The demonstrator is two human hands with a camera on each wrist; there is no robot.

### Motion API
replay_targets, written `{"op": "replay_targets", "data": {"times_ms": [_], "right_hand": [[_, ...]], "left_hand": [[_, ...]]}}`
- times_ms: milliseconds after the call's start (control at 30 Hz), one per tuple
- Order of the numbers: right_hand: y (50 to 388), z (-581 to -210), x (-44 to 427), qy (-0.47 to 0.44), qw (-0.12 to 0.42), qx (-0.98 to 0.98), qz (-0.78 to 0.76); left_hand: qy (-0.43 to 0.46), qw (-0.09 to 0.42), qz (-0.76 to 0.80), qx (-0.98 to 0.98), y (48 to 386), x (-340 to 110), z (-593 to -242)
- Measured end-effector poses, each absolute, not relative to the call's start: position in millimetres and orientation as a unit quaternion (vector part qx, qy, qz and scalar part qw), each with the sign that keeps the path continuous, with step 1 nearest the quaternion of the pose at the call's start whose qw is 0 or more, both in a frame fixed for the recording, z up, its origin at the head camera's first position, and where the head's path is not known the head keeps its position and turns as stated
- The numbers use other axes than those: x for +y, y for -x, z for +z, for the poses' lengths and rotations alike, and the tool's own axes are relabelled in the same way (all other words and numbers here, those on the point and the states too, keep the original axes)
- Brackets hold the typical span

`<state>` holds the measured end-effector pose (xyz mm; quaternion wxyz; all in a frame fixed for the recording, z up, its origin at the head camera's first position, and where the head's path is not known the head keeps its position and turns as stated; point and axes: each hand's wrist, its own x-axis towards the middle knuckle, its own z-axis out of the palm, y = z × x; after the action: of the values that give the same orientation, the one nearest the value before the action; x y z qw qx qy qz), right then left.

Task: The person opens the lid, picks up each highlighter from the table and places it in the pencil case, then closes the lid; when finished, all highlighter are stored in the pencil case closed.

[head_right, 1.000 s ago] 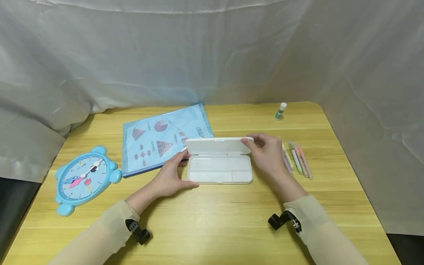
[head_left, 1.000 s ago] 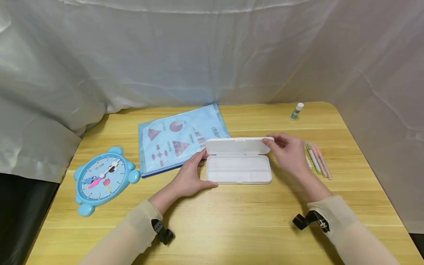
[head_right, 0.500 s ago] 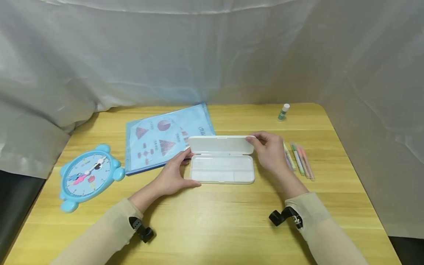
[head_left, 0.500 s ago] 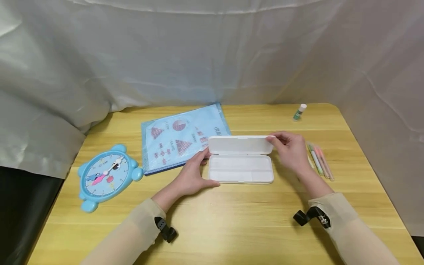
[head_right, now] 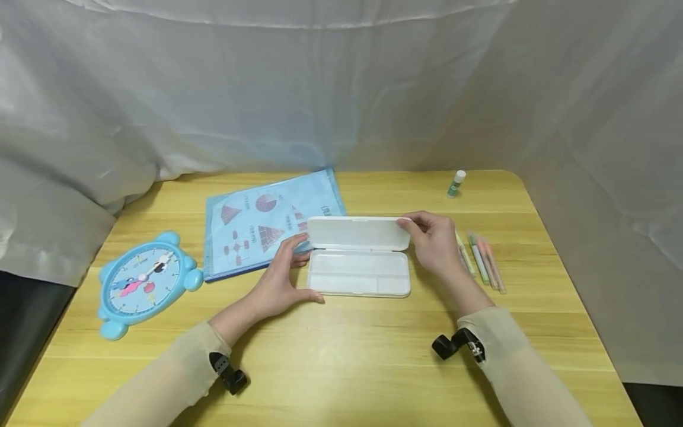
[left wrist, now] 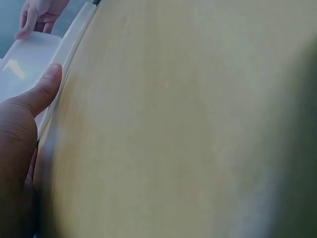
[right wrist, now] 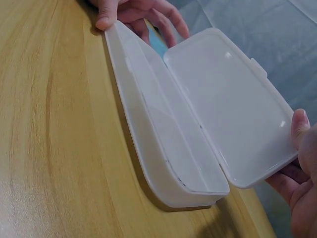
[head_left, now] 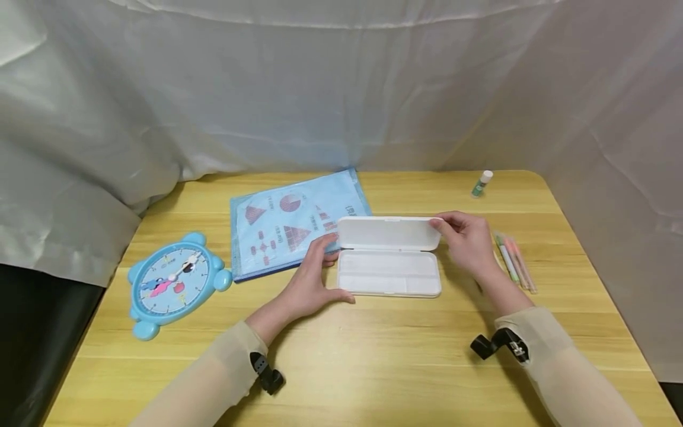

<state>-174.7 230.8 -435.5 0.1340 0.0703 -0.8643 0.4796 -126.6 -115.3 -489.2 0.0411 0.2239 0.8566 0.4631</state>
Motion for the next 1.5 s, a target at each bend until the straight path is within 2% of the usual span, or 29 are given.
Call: {"op": "replay_targets", "data": {"times_ms": [433, 767, 1100, 1500], "right_hand": [[175.3, -437.6, 229.3, -0.084, 0.129, -0.864, 0.480], [176.7, -438.6, 229.3, -0.087, 0.130, -0.866, 0.475], [174.8, -436.1, 230.0, -0.077, 0.125, -0.867, 0.477], [173.7, -434.5, 232.4, -0.067, 0.115, -0.865, 0.484]], "left_hand": [[-0.236, 0.097, 0.337, 0.906, 130.7, -116.4, -471.9], [-0.230, 0.100, 0.315, 0.915, 129.1, -114.3, -462.6], [-0.270, 0.094, 0.287, 0.914, 129.2, -118.9, -458.0], [-0.281, 0.113, 0.232, 0.924, 132.2, -117.4, -454.3]]}}
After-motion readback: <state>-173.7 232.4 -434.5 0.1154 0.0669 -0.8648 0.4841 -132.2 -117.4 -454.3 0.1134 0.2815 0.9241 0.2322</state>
